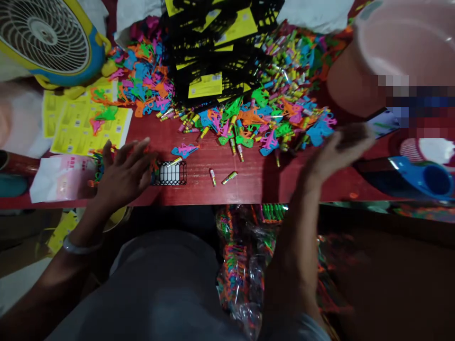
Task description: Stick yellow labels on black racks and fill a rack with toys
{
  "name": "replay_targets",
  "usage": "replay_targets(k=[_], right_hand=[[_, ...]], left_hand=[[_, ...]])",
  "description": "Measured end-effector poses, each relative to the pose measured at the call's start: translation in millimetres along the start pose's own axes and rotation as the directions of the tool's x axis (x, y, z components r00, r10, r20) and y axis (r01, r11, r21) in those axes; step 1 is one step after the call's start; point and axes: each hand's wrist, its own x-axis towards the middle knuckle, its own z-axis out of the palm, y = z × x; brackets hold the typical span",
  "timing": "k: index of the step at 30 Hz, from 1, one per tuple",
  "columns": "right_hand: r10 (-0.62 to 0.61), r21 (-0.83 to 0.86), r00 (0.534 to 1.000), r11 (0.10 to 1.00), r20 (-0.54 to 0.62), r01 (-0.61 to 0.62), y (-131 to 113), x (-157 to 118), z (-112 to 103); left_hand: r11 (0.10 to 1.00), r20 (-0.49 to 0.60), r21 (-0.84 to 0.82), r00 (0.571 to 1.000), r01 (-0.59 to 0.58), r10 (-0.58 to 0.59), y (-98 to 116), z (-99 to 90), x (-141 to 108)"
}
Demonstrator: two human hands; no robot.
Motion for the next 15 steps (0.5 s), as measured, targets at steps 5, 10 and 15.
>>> replay_targets(k=[5,10,15], right_hand=[[-0.218,0.244,0.624,0.969,0.751,0.045,-132,-180,49],[-0.155,0.101,0.230,0.967,0.961,0.233,-190,-250,77],[0.033,-0.146,0.333,0.936,0.943,0.320,-182,-244,75]], left_hand=[[0.999,-0.053,0.025,0.998,-0.039,0.040,-3,3.4,-1],[0.997,-0.074,0.032,0.995,-0.065,0.067,-5,5.2,-4],[0.998,-0.081,0.013,0.995,-0.064,0.065,-5,5.2,-3]])
